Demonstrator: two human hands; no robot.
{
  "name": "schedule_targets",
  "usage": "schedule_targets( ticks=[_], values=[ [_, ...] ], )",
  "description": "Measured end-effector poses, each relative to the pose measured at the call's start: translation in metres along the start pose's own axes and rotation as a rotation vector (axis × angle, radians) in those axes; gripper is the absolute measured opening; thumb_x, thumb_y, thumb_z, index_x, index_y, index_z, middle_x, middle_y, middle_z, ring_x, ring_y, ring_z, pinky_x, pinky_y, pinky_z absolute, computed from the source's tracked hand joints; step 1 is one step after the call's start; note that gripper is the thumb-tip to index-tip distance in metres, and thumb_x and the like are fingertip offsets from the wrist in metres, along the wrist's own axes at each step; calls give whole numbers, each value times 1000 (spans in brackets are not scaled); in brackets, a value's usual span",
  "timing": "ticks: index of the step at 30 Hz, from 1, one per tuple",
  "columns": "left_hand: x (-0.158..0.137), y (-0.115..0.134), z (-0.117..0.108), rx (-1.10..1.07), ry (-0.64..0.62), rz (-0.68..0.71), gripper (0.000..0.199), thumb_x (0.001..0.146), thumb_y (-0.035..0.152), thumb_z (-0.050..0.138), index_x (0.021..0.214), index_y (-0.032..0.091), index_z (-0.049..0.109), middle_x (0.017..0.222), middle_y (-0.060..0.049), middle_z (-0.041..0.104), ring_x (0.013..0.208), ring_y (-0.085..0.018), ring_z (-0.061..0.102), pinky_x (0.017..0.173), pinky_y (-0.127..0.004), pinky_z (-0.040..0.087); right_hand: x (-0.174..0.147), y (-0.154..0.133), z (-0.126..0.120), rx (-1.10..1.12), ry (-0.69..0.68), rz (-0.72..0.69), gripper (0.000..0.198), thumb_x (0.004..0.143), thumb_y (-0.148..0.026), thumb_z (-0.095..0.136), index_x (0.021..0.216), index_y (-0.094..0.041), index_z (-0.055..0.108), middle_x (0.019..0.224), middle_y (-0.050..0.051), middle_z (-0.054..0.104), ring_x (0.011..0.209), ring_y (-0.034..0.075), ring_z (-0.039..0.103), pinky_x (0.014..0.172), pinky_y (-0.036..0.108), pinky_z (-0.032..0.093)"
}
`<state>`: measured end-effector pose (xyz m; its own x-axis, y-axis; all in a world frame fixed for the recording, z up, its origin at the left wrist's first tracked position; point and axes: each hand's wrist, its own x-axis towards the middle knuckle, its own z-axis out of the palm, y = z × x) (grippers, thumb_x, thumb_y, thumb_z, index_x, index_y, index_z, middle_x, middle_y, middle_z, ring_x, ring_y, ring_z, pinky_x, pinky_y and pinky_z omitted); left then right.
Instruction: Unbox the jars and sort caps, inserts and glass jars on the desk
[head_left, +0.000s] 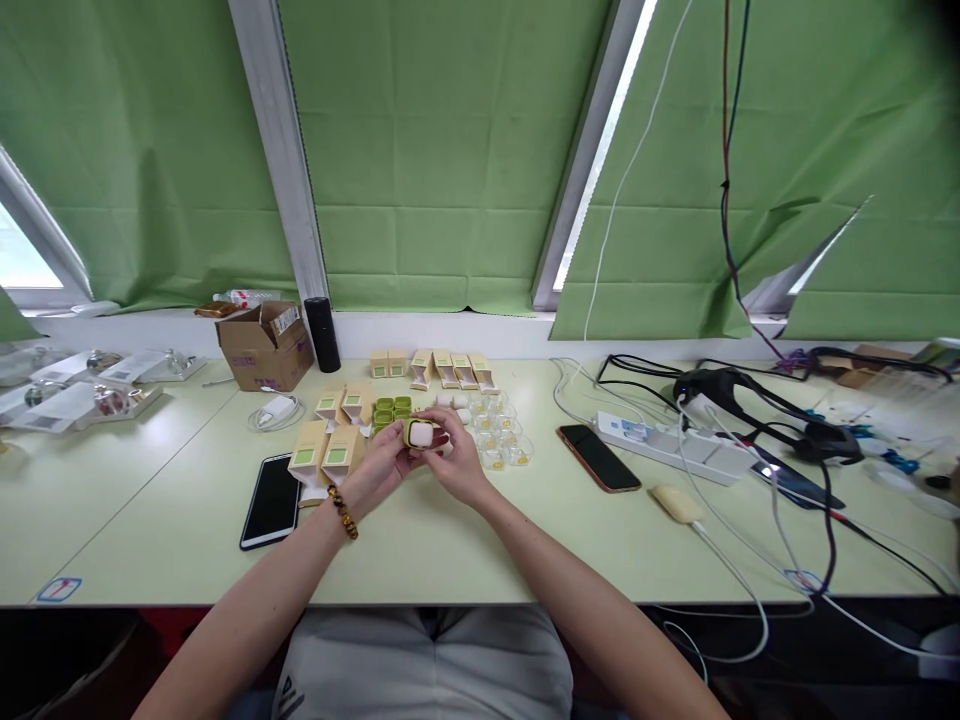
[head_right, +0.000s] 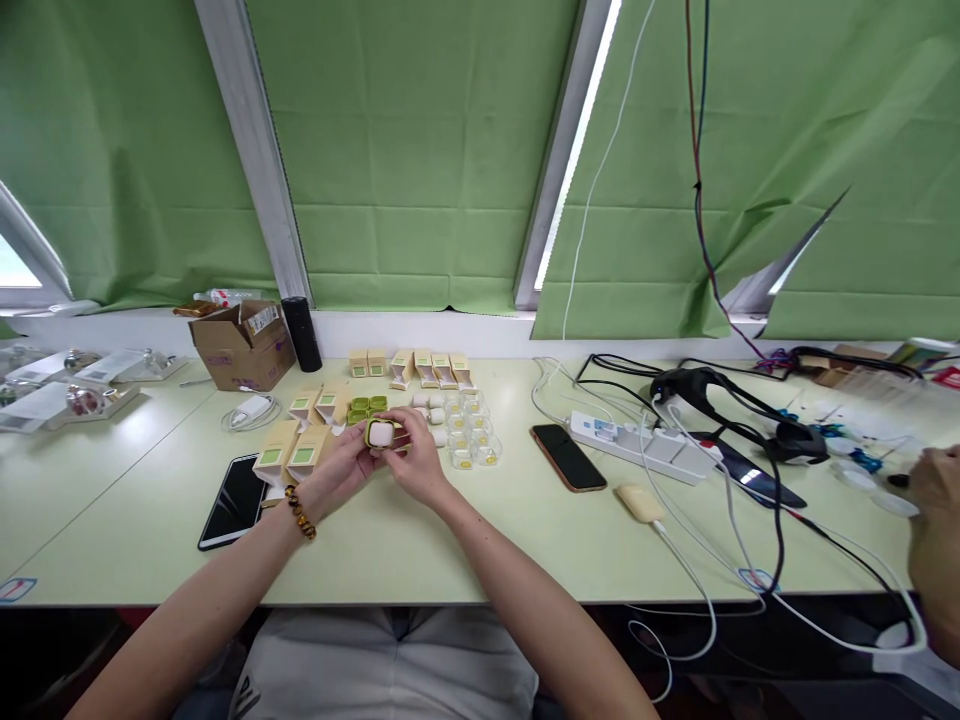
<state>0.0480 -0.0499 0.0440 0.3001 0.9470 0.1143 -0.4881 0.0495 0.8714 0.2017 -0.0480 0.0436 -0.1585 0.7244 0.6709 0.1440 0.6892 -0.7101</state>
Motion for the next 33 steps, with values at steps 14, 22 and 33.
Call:
schedule_targets(
  ticks=[14,22,33],
  values=[
    [-8,8,-14,942,72,729,39,96,30,67,133,25,58,130,-12,64,125,-25,60,107,-45,51,-2,10,-20,-298,97,-116,40,84,-23,75,122,-25,64,114,9,64,111,29,58,96,47,52],
    [1,-7,-14,564,8,436,37,95,42,70,124,22,62,130,-13,62,109,-21,66,84,-33,60,-8,15,-14,-354,2,-266,50,93,-21,66,141,-26,55,132,13,63,126,31,60,107,51,52],
    [-7,8,-9,934,53,691,28,100,33,62,125,23,66,134,-14,62,128,-27,59,106,-46,54,5,16,-12,392,48,345,49,77,-50,86,112,-21,68,96,5,74,76,18,70,76,36,61]
  ],
)
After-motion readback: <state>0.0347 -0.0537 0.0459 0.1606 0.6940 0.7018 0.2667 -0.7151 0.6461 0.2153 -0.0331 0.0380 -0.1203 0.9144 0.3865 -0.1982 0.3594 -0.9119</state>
